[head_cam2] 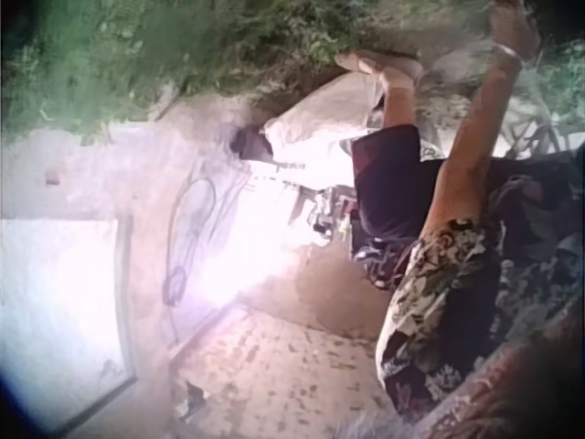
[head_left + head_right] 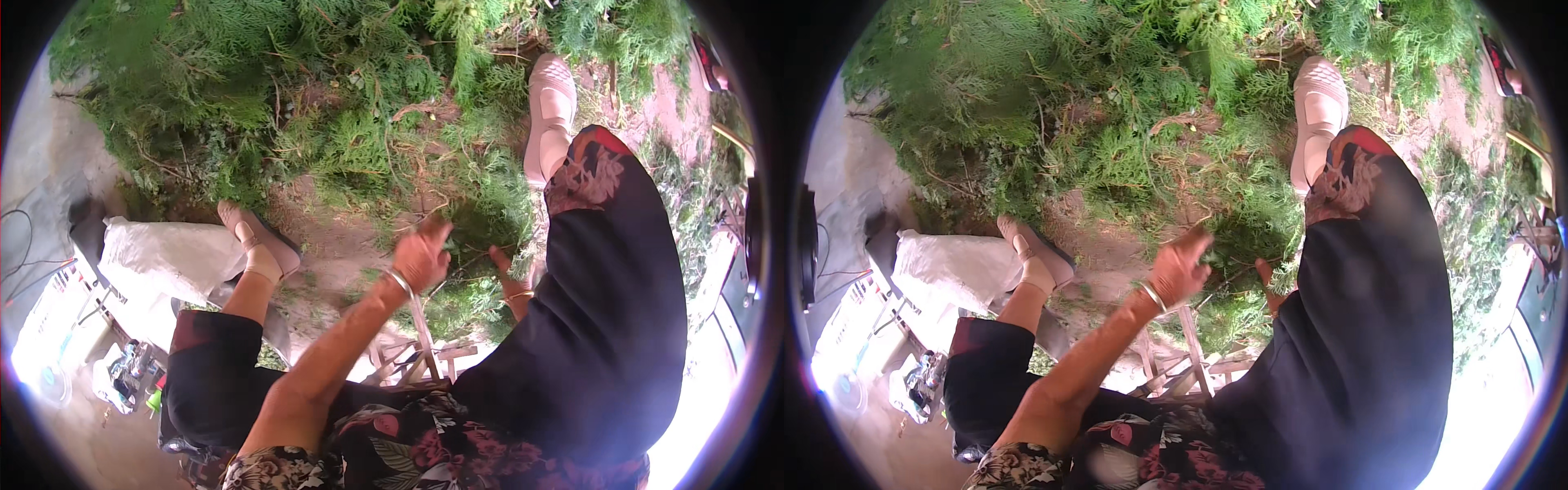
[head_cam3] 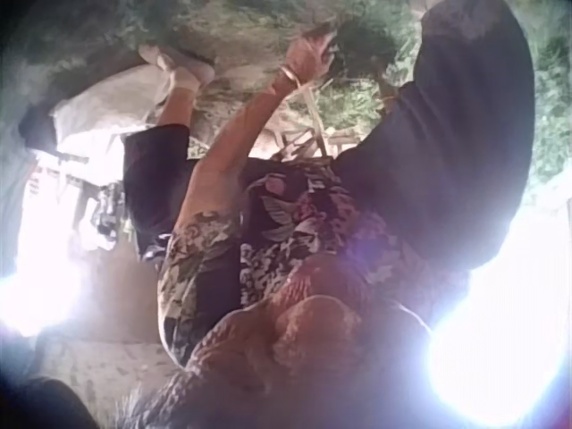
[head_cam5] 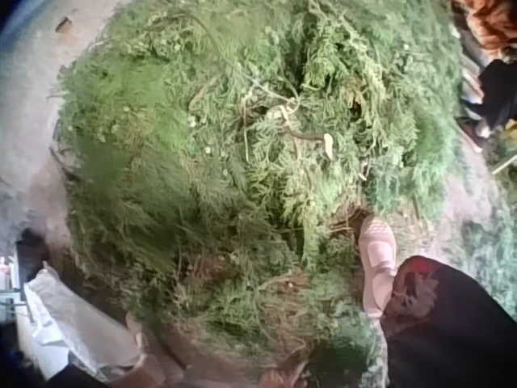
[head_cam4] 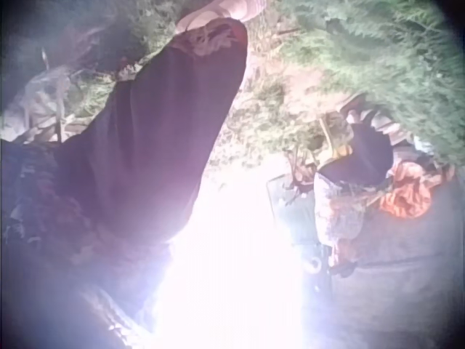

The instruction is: The person plucks berries from green branches by hand and collects them into a metal basin.

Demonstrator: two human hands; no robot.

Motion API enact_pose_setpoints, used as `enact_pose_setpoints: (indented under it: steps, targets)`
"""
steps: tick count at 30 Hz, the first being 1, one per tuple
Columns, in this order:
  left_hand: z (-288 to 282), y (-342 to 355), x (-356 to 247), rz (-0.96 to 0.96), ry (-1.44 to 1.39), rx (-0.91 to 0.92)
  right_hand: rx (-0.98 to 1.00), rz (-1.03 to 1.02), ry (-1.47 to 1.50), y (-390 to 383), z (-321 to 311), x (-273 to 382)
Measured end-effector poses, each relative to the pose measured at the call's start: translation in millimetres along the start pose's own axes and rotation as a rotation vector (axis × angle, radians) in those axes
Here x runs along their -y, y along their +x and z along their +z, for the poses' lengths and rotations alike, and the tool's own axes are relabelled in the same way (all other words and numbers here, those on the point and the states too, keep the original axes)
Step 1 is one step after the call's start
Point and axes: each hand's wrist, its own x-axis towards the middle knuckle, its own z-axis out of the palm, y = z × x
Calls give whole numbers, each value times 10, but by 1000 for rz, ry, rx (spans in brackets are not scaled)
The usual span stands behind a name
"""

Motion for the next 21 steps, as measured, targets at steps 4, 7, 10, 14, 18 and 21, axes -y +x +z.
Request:
enact_pose_setpoints:
  steps: [4, 7, 10, 14, 18, 21]
  targets:
    - [-532, 618, -31, 165, 201, -145, -41, -81, -14, 322, -126, 329]
    - [-515, 1023, -254, 264, 419, -350, -50, -119, -17, 531, -188, 596]
    - [-169, 1006, -363, 94, 402, -166, -63, -161, -15, 713, -218, 828]
    - [377, 598, -175, 120, 206, -258, -73, -211, -16, 839, -225, 958]
    - [779, 183, -52, 30, -170, -267, -37, -213, -43, 587, -129, 776]
    - [965, 11, -50, -84, -467, -35, 51, -163, -93, 75, 12, 454]
